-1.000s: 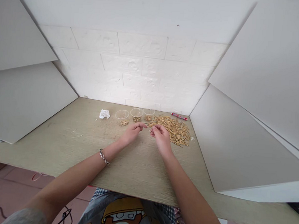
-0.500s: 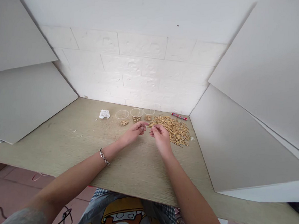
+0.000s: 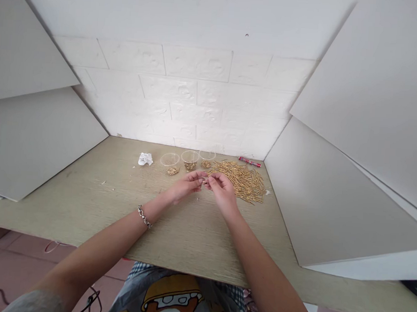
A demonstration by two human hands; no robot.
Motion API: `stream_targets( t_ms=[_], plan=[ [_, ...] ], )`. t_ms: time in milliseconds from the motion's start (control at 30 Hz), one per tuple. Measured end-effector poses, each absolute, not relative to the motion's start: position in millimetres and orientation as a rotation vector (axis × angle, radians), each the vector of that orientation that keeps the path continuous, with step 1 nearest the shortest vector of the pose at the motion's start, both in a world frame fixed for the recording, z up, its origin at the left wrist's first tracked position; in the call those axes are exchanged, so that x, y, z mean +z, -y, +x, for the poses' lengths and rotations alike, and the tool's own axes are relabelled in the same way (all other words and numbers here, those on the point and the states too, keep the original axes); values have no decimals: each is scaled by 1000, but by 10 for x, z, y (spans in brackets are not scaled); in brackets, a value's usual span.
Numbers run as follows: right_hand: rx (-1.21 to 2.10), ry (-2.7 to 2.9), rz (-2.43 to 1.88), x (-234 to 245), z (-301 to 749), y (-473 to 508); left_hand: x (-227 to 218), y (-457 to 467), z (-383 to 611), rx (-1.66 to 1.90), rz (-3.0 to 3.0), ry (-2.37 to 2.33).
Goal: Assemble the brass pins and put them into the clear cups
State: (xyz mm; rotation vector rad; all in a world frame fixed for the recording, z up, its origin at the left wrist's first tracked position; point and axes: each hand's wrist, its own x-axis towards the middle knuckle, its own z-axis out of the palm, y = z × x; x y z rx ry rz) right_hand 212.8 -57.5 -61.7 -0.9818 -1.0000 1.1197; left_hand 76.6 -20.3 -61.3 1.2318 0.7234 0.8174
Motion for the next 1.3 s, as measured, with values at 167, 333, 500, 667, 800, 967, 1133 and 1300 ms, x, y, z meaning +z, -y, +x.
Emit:
stream_targets(
  t_ms=[167, 333, 500, 667, 800, 967, 1133, 1300],
  plan=[
    [1110, 997, -992, -614, 2124, 578, -636, 201, 773, 771, 1159, -651],
    [1104, 987, -997, -630, 2128, 560, -591, 227, 781, 770, 1123, -692],
    [1087, 993, -1021, -637, 2125, 553, -551, 233, 780, 777, 1207, -710],
    [1045, 1022, -1061, -639, 2133, 548, -570, 215, 781, 787, 1273, -752],
    [815, 1169, -1215, -600, 2133, 582, -577, 213, 790, 795, 1268, -808],
    [517, 1442, -1308, -557, 2113, 640, -579, 214, 798, 825, 1264, -804],
    [463, 1489, -1281, -567, 2112, 644, -580, 204, 801, 859, 1319, -856],
    [418, 1538, -1281, -562, 2122, 643, -585, 185, 799, 863, 1392, -890]
  ],
)
